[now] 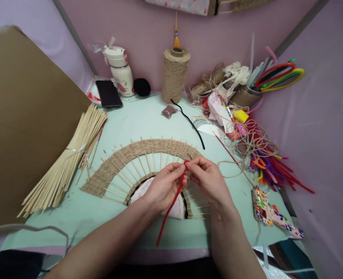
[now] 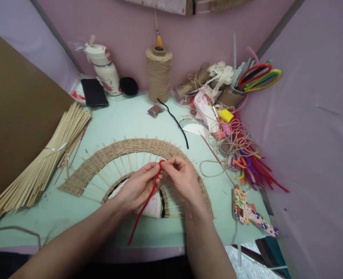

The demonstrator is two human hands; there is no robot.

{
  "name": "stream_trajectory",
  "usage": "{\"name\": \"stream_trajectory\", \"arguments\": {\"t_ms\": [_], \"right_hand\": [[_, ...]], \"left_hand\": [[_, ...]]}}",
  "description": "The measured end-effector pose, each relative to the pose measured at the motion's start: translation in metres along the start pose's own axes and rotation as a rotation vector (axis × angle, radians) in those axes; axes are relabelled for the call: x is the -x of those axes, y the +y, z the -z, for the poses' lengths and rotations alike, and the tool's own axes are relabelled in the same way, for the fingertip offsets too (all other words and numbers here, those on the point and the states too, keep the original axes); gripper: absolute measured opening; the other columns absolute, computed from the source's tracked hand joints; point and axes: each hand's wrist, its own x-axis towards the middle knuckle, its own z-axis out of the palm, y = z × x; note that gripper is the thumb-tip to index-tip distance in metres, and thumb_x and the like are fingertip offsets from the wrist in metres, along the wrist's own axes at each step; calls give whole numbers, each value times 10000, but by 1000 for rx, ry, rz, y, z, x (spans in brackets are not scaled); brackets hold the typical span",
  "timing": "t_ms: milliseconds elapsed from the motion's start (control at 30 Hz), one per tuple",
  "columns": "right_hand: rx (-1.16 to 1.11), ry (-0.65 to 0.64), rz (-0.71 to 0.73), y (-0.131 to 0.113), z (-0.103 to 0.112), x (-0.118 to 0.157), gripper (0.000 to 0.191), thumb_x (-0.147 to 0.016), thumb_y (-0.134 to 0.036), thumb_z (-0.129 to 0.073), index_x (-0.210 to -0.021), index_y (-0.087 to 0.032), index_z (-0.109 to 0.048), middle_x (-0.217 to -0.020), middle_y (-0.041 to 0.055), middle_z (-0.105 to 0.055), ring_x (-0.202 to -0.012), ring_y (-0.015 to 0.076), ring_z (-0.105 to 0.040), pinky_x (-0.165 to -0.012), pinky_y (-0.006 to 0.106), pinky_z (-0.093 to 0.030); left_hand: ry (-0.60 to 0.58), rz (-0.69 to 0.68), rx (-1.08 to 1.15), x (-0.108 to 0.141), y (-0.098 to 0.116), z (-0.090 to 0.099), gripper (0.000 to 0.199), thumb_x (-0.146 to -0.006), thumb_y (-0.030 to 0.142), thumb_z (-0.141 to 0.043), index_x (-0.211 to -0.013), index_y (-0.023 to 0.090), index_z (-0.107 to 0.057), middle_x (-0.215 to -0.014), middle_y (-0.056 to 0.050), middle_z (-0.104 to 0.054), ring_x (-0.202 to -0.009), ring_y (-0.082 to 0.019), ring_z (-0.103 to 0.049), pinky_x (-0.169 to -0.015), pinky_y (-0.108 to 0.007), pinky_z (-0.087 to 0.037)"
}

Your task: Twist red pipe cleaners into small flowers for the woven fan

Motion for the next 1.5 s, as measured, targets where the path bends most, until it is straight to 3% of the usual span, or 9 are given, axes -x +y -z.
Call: {"name": "stream_trajectory", "arguments": {"t_ms": [233,467,900,1067,1200,1500], "right_hand": [[132,75,120,4,-3,-1,231,-724,-401,-713,-677,-200,-610,-605,-32,-588,-524,98,-472,-508,236,-360],[113,135,149,1,-4,0,245,-716,-420,-709,-682,-197,-614,-594,-26,-573,-535,106,-468,-515,243,-373],[43,68,118,5,-5,1,212,-760,-365,-722,-691,-191,-622,-628,-35,-582,-545,77,-464,-501,202,-344],[31,10,65,1,1,-1,265,-770,-443,-694,-744,-184,-646,-574,-45,-526,-483,72,-403,-446,203,-297],[97,-16,65,-2,12,-3,341,-823,-511,-605,-846,-181,-689,-636,-14,-576,-535,100,-462,-493,229,-350],[166,-143,21,-6,21,0,201,-762,-374,-716,-874,-208,-707,-759,-3,-651,-640,107,-534,-604,238,-404]], "left_hand": [[48,-60,53,-2,1,-4,98,-830,85,-618,-733,94,-622,-661,-3,-592,-540,-24,-567,-524,-92,-498],[60,-58,96,-2,1,-6,145,-853,14,-545,-781,76,-655,-779,-47,-673,-653,-44,-655,-663,-109,-552],[12,-72,64,-3,0,-4,65,-792,37,-633,-743,69,-661,-685,-23,-639,-579,-37,-613,-594,-105,-525],[1,-111,-56,-3,5,-2,91,-719,109,-732,-759,69,-660,-651,-27,-636,-571,-50,-590,-557,-119,-491],[-24,-90,-159,-2,12,-1,175,-661,154,-785,-750,68,-661,-660,-38,-650,-549,-48,-574,-562,-136,-477],[-83,-1,-293,0,16,0,208,-648,203,-795,-742,66,-670,-590,-14,-599,-517,-42,-510,-523,-158,-401]]}}
